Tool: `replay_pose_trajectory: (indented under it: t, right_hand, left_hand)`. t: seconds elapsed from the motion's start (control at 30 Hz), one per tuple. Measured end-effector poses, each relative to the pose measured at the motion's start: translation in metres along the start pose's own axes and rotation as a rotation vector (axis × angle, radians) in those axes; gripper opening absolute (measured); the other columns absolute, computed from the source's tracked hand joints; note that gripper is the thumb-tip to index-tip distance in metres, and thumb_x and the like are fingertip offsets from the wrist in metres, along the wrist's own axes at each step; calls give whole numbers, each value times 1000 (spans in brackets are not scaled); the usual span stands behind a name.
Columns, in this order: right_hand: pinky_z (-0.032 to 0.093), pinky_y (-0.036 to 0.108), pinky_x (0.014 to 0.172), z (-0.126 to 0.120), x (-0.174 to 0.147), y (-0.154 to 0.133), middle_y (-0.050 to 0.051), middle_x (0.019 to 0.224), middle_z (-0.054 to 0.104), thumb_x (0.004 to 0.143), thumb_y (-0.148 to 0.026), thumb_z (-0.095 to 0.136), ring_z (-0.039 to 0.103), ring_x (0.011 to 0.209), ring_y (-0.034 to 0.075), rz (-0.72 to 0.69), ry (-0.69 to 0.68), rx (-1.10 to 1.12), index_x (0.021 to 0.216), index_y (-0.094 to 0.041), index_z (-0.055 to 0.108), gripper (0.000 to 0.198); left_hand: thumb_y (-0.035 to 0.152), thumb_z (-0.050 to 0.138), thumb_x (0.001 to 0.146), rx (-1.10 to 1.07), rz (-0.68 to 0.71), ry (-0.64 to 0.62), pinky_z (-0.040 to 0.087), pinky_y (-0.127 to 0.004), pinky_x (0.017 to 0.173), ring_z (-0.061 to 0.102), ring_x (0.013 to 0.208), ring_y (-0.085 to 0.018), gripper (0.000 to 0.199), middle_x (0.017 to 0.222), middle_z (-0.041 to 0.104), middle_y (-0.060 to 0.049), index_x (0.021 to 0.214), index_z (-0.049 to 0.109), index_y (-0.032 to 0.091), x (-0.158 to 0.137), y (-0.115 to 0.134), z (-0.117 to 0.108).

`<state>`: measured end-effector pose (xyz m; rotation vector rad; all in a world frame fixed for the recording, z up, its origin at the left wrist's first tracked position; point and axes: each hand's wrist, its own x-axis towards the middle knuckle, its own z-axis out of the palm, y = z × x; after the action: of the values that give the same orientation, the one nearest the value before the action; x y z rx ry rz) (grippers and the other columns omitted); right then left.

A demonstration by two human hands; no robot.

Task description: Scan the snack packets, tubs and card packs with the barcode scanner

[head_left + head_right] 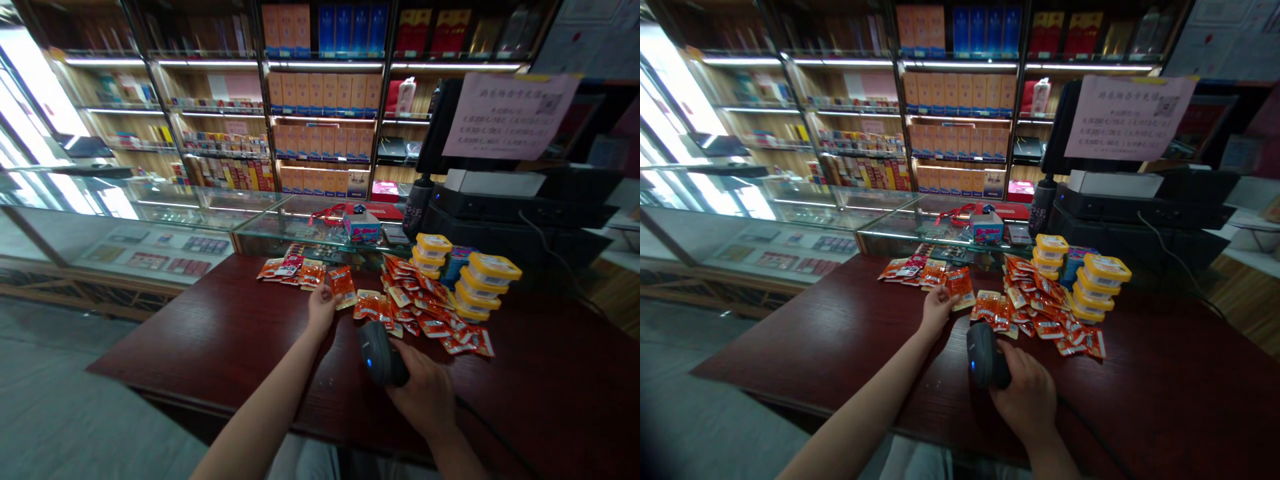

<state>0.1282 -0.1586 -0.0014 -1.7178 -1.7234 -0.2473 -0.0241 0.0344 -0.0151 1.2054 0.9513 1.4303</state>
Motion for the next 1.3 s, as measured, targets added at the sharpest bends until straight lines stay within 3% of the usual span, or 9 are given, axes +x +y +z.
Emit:
replay_pose_trajectory:
  t: [0.1,0.23,0.37,0.5,0.63,0.97,1.1,1.2,1.3]
  right_hand:
    - [47,32,71,-7,4,-5,6,97,71,71,-21,56,67,82,22,51,-58,19,103,-21,62,33]
    - [48,33,65,-20,12,-11,3,89,73,74,-32,60,68,77,25,225,-146,154,102,-26,64,30]
    - [51,35,75,-31,17,-14,7,96,73,76,-37,62,67,87,25,265,-193,445,110,-23,62,37]
    - [50,38,84,-35,18,-17,9,101,72,77,-36,62,66,94,26,298,-222,507,106,-20,64,34]
    - [50,37,84,-36,17,-19,7,101,72,76,-34,63,66,93,25,285,-227,474,107,-22,63,33]
    - [46,29,59,-30,13,-17,2,82,73,76,-37,61,68,72,23,241,-173,222,103,-27,63,29]
    - [44,31,64,-16,5,-6,2,89,72,74,-28,61,68,77,23,154,-83,-13,101,-27,62,27]
    - [43,31,68,-4,-2,4,4,94,71,75,-23,58,66,79,21,16,-2,-97,106,-23,60,32]
    - [43,30,68,1,-5,8,4,90,71,76,-22,57,65,78,21,-27,37,-126,108,-21,60,33]
  left_hand:
    - [24,74,58,28,48,29,49,-25,62,61,62,-13,27,65,63,2,66,48,18,-5,-3,1]
    - [25,73,59,-43,34,43,49,-26,63,61,62,-13,29,66,63,2,66,46,19,-3,-6,1]
    - [27,74,58,-93,20,48,50,-28,65,61,63,-13,31,65,61,2,66,44,19,-1,-8,1]
    - [29,73,60,-97,39,43,50,-28,65,61,64,-14,29,68,63,1,67,47,19,-2,-7,2]
    - [27,71,62,36,72,84,48,-27,65,60,67,-15,20,72,65,-2,69,55,17,-3,-4,1]
    - [29,72,60,-54,44,50,49,-26,66,60,64,-13,29,67,60,2,67,45,19,-4,-2,2]
    - [30,71,63,-93,52,41,51,-29,71,64,72,-15,27,77,65,-1,74,49,19,-3,-2,1]
    - [29,70,65,-105,52,48,52,-29,72,65,75,-15,27,81,66,-3,82,52,18,-4,-1,1]
    - [30,70,66,-121,21,61,53,-29,68,66,74,-16,29,83,67,-4,87,53,18,-5,-1,0]
